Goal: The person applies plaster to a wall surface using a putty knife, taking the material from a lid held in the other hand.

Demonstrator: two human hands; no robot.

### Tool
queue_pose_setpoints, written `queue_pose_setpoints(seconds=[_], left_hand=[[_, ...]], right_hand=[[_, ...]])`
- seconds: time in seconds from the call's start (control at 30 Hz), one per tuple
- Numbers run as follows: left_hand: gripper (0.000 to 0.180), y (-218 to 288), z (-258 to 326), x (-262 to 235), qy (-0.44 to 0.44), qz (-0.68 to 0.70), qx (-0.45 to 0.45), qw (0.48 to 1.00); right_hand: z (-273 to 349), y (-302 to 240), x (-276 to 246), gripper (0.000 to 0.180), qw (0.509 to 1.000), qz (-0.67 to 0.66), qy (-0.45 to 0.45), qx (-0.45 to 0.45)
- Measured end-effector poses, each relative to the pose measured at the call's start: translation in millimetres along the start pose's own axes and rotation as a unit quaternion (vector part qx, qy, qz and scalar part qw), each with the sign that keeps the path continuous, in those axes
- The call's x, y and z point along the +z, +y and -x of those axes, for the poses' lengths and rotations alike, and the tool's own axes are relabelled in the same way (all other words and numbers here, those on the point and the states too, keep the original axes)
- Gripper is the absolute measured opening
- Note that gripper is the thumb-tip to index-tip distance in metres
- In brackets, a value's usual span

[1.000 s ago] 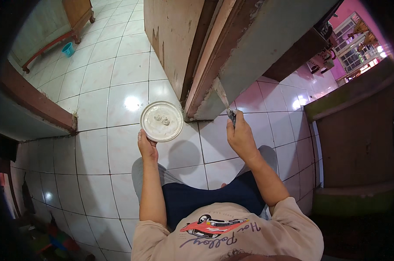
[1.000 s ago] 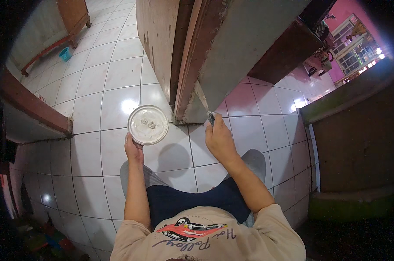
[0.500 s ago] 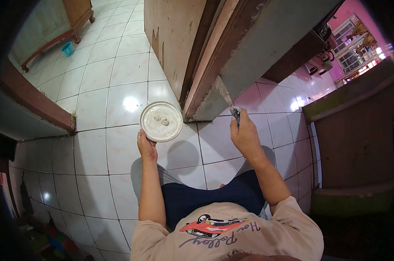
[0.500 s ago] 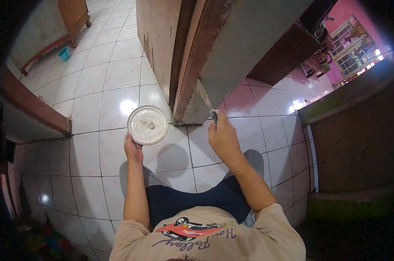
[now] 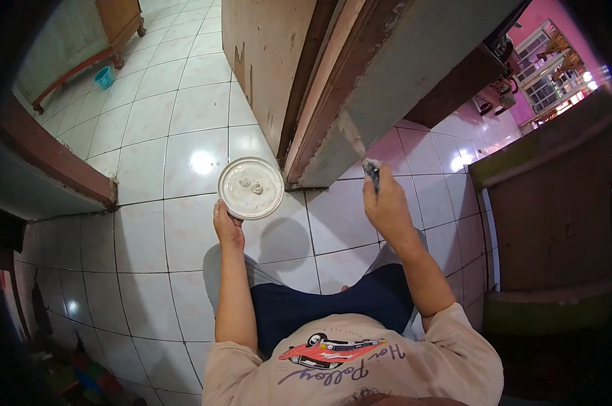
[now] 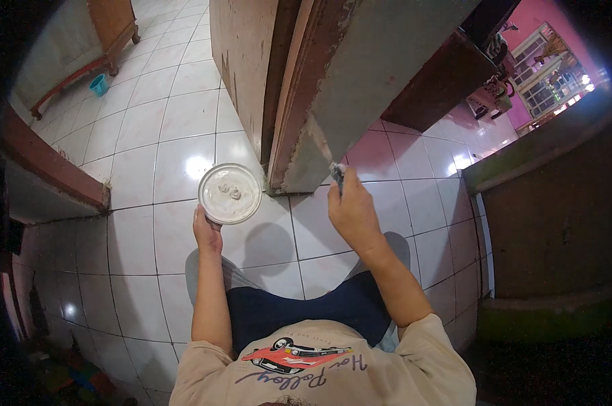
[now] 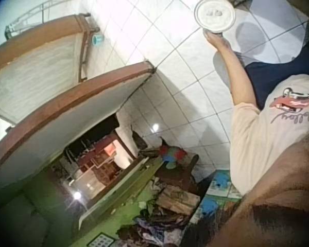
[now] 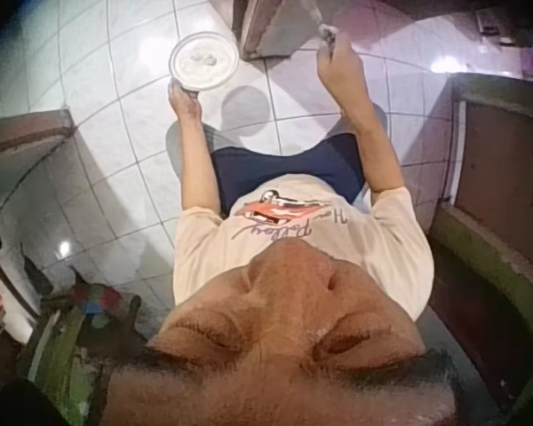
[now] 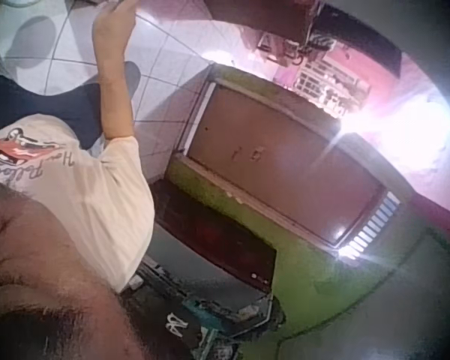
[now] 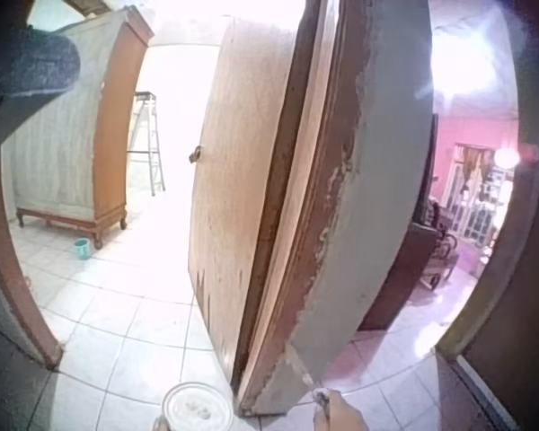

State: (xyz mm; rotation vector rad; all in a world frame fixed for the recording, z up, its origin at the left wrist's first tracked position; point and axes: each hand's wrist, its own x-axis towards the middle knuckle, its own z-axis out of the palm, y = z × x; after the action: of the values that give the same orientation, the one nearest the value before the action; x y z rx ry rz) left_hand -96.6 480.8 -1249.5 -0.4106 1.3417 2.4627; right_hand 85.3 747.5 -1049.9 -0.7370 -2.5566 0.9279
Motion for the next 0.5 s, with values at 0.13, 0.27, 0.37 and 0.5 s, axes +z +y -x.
queue_pose_setpoints(seconds=[0.13,0.27,0.37,0.5], left_hand=[[0.029,-1,0,-4,0.008,0.003,0.006,1.0],[0.029,-1,2,3,0.011,0.003,0.005,1.0],[0.029,-2,1,2,0.002,0.007,0.007,1.0],[0.029,-2,0,-2,0.006,0.005,0.005,1.0]], right_hand=[[2,-22,-21,0.025,0.998,-0.04,0.037,-0.018],[11,-8,3,0.023,0.999,-0.038,-0.026,0.012],[6,5,21,0.022,0.999,-0.027,-0.015,0.023],[3,-3,4,0.023,0.999,-0.028,0.02,0.012]])
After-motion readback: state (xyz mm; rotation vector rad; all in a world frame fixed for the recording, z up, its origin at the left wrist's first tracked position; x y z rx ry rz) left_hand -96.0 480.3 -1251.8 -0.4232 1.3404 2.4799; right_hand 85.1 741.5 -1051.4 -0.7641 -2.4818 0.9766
